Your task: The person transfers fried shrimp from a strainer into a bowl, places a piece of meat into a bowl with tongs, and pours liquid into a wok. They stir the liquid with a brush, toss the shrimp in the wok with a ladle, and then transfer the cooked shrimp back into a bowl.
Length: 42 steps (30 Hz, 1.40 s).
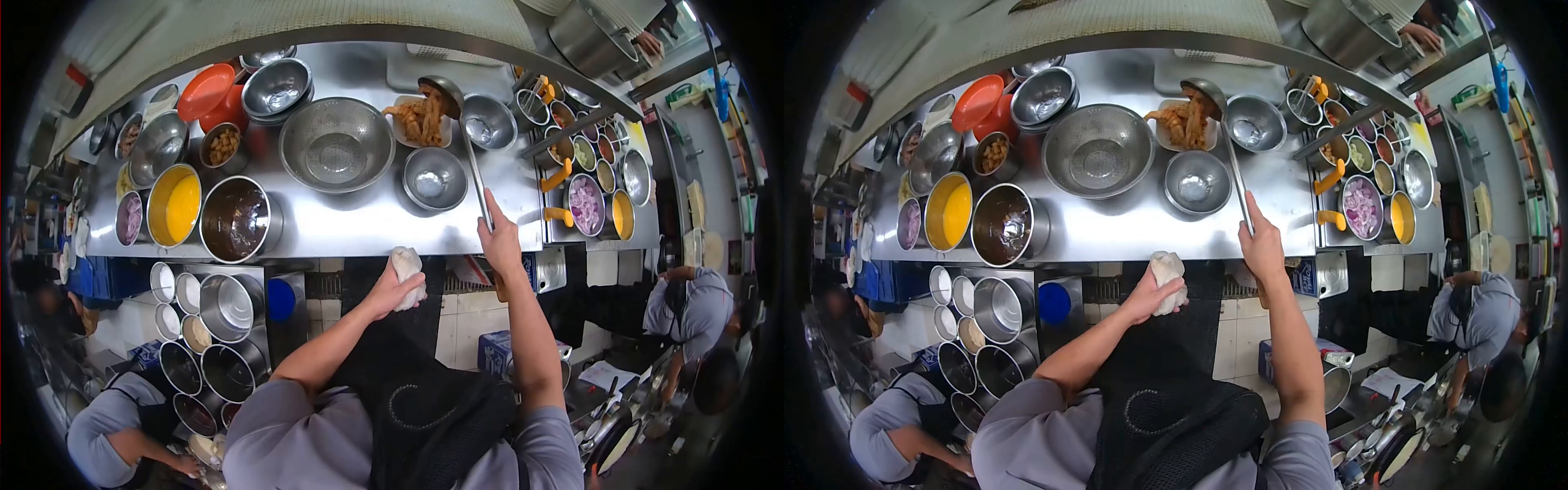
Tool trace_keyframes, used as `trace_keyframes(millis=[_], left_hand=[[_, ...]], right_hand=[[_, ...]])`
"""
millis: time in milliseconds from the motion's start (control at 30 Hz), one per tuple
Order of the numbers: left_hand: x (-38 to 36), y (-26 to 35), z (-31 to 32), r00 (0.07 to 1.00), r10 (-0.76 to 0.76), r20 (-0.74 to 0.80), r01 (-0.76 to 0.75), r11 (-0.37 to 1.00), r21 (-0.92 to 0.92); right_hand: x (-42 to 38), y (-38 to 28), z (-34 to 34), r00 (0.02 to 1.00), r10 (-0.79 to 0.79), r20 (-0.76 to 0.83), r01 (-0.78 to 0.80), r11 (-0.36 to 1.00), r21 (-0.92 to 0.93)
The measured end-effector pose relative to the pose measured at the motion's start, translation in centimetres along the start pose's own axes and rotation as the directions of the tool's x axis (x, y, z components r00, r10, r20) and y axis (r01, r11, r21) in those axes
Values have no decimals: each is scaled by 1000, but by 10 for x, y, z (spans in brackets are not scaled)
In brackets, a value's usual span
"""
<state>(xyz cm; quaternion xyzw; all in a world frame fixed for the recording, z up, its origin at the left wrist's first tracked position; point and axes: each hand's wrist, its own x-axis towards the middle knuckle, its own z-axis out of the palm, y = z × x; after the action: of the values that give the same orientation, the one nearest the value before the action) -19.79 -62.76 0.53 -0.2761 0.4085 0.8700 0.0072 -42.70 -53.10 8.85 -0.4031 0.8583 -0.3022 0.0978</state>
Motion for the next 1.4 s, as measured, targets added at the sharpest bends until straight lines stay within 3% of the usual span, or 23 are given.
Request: trace_keyframes(millis=[233, 533, 633, 700, 933, 1000, 1033, 1100, 1133, 1200, 1267, 1333, 1400], left_hand=[[1, -2, -9, 999, 5, -36, -6, 999, -39], [3, 10, -3, 1000, 9, -15, -11, 995, -104], [15, 18, 13, 998, -47, 52, 52, 993, -106], [26, 22, 26, 993, -76, 93, 86, 991, -103], [72, 26, 69, 957, -131, 260, 190, 958, -216], [98, 27, 82, 887, -278, 370, 432, 785, -445], [110, 32, 95, 911, -333, 242, 411, 757, -508], [150, 38, 116, 930, -173, 323, 344, 719, -604], [157, 59, 126, 920, -197, 338, 375, 690, -619], [200, 78, 127, 870, -77, 488, 417, 643, -642], [206, 91, 126, 852, -84, 517, 483, 509, -713], [199, 87, 117, 915, 3, 403, 296, 675, -676], [206, 86, 105, 913, -19, 408, 270, 779, -566]], right_hand=[[-5, -22, -7, 993, 121, -2, -121, 989, 87], [-31, -29, -15, 997, 54, -45, -50, 995, 85], [-33, -29, -22, 988, 152, 19, -153, 984, 94], [-33, -24, -20, 996, -17, -88, 22, 998, 57], [-38, -39, -37, 988, -30, -153, 31, 1000, 3], [-44, -48, -44, 973, -96, -207, 97, 995, -7], [-48, -51, -45, 972, -92, -218, 92, 996, -9], [-54, -57, -45, 966, -122, -227, 101, 990, -103], [-56, -54, -42, 964, -116, -241, 92, 990, -108], [-59, -46, -36, 977, -132, -169, 90, 967, -239], [-58, -49, -45, 982, -104, -155, 54, 954, -296], [-61, -54, -49, 980, -124, -157, 82, 965, -248], [-65, -49, -43, 966, -158, -206, 98, 957, -275]])
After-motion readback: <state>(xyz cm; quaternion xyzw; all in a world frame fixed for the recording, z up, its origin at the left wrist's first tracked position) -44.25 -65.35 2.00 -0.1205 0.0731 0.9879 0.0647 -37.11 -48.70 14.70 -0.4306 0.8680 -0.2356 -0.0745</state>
